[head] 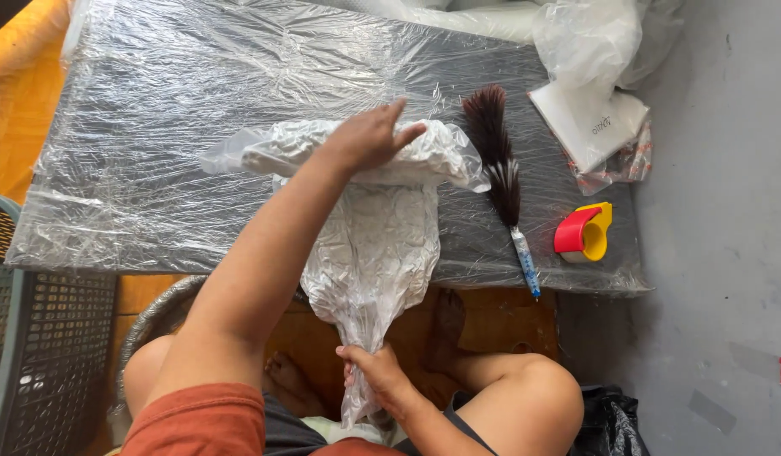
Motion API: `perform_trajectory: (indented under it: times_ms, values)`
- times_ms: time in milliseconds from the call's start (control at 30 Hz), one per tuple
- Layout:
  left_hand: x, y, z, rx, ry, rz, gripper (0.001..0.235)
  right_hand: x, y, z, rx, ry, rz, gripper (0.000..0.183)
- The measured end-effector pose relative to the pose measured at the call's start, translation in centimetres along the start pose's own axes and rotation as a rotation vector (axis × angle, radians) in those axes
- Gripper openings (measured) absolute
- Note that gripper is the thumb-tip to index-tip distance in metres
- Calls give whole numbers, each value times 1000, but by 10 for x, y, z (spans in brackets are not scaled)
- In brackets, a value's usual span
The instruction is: The person places a dark object into a clear plastic bag on a table, then uses a feather duster to brush the exterior of the bag. They then insert a vacuum cleaner hose into the bag to remove air, seal the opening, and press down on the bag to compact the contents.
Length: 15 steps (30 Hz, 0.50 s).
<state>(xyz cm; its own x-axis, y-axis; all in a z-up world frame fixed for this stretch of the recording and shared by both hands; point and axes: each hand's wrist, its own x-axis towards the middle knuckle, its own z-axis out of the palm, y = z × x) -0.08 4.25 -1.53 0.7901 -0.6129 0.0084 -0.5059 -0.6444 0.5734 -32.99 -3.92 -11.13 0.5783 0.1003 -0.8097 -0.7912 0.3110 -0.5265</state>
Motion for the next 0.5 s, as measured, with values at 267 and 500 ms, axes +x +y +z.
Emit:
perform_trajectory:
  times_ms: [267,500]
  values:
    - [-28,-49,20,566,355,-169,101,2,2,-1,18,-16,-14,15]
    - [-38,-46,44,703,552,-176,99,7,14,-6,34,-12,1,11]
